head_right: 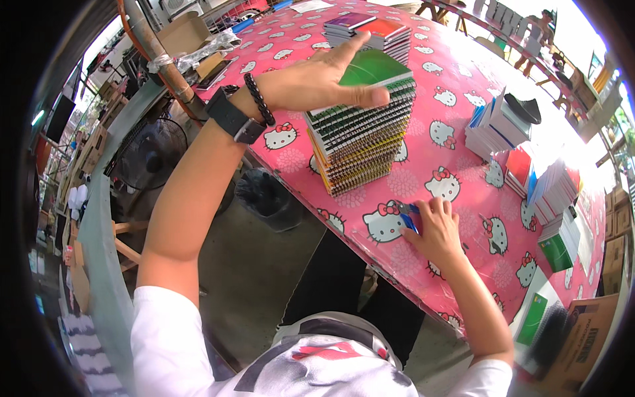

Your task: The person uses blue-handled pliers to trim the excess length of a metal spiral binding on a stack of notebooks, repeating the action on different parts of the binding.

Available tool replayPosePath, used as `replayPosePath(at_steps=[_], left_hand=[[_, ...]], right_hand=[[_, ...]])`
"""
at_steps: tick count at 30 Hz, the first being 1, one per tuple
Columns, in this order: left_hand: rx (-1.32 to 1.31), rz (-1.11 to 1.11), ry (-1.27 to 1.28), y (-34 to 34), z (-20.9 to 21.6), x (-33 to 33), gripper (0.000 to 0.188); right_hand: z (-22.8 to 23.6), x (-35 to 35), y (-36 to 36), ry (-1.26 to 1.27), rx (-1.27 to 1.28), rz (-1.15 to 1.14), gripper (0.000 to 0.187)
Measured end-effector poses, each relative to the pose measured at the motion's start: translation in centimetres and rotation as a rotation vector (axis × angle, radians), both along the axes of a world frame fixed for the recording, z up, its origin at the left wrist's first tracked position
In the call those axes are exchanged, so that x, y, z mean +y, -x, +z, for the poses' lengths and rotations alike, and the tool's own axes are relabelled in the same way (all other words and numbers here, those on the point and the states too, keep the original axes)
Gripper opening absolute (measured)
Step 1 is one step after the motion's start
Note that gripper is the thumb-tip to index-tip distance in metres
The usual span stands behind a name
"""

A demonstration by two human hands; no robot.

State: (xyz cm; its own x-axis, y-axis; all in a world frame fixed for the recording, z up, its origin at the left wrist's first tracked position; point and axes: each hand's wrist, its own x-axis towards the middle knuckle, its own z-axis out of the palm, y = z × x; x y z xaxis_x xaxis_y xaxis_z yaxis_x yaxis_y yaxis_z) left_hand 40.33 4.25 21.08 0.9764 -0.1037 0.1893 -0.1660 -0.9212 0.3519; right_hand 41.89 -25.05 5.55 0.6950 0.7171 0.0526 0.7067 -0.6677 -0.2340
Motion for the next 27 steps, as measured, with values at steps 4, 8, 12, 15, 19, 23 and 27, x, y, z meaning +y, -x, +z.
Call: replayPosePath(at_steps=[4,8,12,15,19,23,27], left_hand=[[-0.398,-0.027,0.752,1.8,1.8,3.3,0.110],[-0.730,0.155,1.022,5.6,0.1,6.5,0.083],[-0.714,0.416,0.831,13.6,-11.6,6.2,0.050],[-0.504,0.674,0.462,21.9,-21.1,2.0,0.033],[0.187,0.923,0.530,29.7,-29.5,-5.5,0.067],[0.087,0.990,0.773,31.3,-36.7,-9.5,0.068],[0.178,1.094,0.726,31.6,-34.7,-8.8,0.067]], right_hand=[[-0.2,-0.1,-0.8,-0.209,0.092,-0.035,0.051],[-2.2,0.5,-4.9,-0.440,0.245,0.025,0.035],[-4.2,0.9,-8.6,-0.619,0.632,-0.050,0.008],[-4.2,0.8,-10.7,-0.396,0.305,0.032,0.012],[-6.9,-0.5,-13.5,-0.144,-0.022,0.218,0.013],[-6.0,0.8,-11.5,-0.351,0.061,0.226,0.017],[-5.9,1.6,-10.1,-0.596,0.165,0.139,0.016]])
